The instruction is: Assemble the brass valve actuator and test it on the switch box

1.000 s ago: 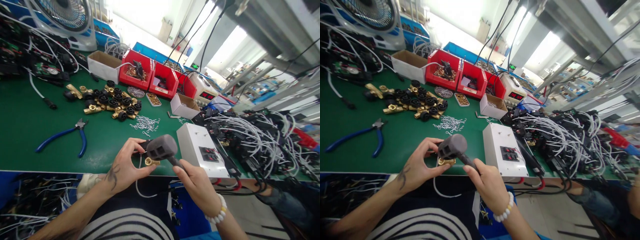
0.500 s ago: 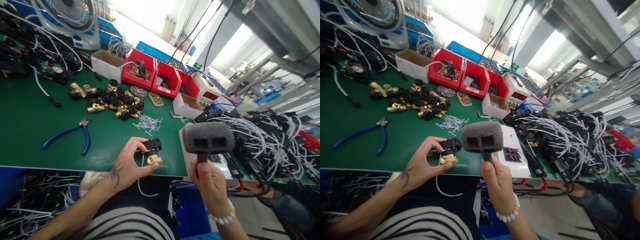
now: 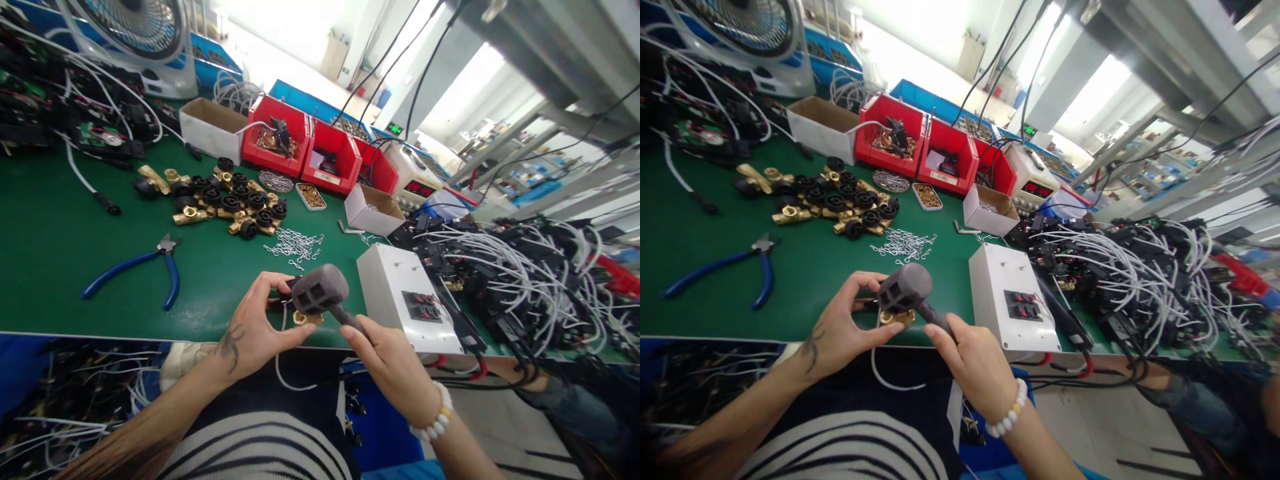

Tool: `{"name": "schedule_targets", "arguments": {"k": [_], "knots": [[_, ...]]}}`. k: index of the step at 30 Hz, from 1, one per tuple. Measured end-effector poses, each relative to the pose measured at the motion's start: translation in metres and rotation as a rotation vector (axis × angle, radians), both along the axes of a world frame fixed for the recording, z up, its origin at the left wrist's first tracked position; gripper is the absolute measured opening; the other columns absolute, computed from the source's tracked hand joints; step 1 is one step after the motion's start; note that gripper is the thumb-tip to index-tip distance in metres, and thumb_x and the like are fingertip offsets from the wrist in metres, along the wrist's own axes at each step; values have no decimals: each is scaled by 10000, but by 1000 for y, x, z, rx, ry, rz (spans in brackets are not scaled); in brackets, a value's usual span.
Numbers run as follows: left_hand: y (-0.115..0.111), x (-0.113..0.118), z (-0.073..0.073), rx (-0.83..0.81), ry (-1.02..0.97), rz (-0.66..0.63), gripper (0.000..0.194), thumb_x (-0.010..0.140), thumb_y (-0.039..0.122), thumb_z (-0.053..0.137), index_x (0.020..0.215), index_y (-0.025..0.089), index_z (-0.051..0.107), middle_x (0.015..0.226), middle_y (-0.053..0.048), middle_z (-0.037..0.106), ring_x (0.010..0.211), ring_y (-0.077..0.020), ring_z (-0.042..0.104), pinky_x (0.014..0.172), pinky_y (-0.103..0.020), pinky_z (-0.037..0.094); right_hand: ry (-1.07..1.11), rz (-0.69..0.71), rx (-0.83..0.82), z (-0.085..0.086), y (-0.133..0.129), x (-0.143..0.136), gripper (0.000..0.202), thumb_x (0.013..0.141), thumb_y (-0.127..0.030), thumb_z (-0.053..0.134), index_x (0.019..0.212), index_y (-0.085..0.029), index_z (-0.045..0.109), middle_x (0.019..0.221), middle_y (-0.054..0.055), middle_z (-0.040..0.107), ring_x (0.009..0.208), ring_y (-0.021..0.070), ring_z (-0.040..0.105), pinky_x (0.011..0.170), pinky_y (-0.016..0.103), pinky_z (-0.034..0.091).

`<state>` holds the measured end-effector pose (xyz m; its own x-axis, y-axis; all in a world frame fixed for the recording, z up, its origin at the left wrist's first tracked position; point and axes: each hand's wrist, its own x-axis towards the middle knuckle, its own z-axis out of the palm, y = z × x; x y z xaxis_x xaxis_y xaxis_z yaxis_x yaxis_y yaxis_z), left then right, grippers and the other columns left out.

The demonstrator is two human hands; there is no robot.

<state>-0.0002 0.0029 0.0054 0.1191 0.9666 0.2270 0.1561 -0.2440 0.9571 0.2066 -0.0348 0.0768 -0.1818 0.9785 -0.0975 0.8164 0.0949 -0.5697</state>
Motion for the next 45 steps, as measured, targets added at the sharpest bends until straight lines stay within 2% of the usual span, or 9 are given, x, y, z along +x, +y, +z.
{"name": "schedule_targets", "arguments": {"k": [4, 10, 15, 20, 29, 33, 37, 40, 45], "knots": [[-1, 0, 1, -15, 8, 5, 436, 711, 375, 796, 962, 243, 465, 1158, -30, 606, 1039, -227, 619, 838, -380, 521, 216, -88, 128, 2, -2, 2, 529, 996, -611, 302, 667, -211, 407, 521, -44, 356, 456, 101, 338, 462, 242, 262], [0, 0, -1, 4, 15, 7, 424, 690, 334, 795, 967, 244, 487, 1140, -24, 598, 1054, -222, 601, 865, -379, 516, -65, -8, 26, 2, 0, -1, 525, 969, -630, 359, 663, -210, 431, 520, -20, 446, 464, 118, 394, 475, 254, 251], [1, 0, -1, -6, 10, -2, 441, 709, 376, 799, 972, 254, 467, 1162, -8, 601, 1042, -206, 612, 841, -362, 521, 156, -101, 143, 5, -2, 0, 551, 984, -646, 283, 657, -216, 390, 503, -43, 361, 448, 101, 339, 452, 240, 261], [0, -1, -2, 2, 16, 1, 435, 690, 340, 805, 963, 251, 478, 1154, -7, 599, 1065, -209, 601, 850, -356, 528, -31, 7, 2, 1, 0, -1, 519, 977, -610, 352, 659, -206, 422, 515, -32, 415, 467, 108, 356, 471, 252, 239], [0, -2, -6, 21, 15, 0, 422, 725, 334, 789, 987, 239, 471, 1186, -37, 600, 1069, -214, 618, 851, -364, 560, 130, -46, -36, -12, -5, -6, 504, 979, -576, 384, 665, -190, 460, 540, -31, 430, 509, 108, 389, 484, 238, 289], [0, -3, -7, 55, -8, 7, 418, 755, 351, 776, 999, 246, 452, 1215, -43, 585, 1120, -212, 605, 911, -388, 557, 260, -253, 154, -29, -3, -8, 422, 995, -502, 403, 1172, -161, 577, 752, 19, 581, 655, 157, 555, 628, 274, 474], [-2, -5, 3, 174, 34, 20, 448, 754, 305, 800, 1036, 256, 457, 1269, -61, 554, 1212, -246, 555, 973, -452, 520, 63, -361, 350, -59, 7, -10, 557, 973, -252, 339, 1508, -100, 314, 1109, 172, 595, 1048, 270, 601, 938, 443, 503], [-3, -7, 19, 318, 105, 4, 481, 758, 296, 815, 1074, 264, 454, 1294, -70, 543, 1232, -259, 543, 1026, -486, 479, -109, -395, 319, -71, 11, -11, 528, 936, -197, 350, 1443, -83, 449, 1165, 231, 570, 1075, 345, 589, 894, 549, 515], [-1, -3, 44, 542, 205, -86, 511, 767, 258, 816, 1112, 265, 439, 1293, -63, 550, 1253, -222, 525, 1074, -386, 450, 366, -372, 338, -41, -6, -17, 474, 980, -417, 489, 1399, -195, 497, 1278, 164, 585, 1191, 291, 580, 1028, 495, 481]]}}
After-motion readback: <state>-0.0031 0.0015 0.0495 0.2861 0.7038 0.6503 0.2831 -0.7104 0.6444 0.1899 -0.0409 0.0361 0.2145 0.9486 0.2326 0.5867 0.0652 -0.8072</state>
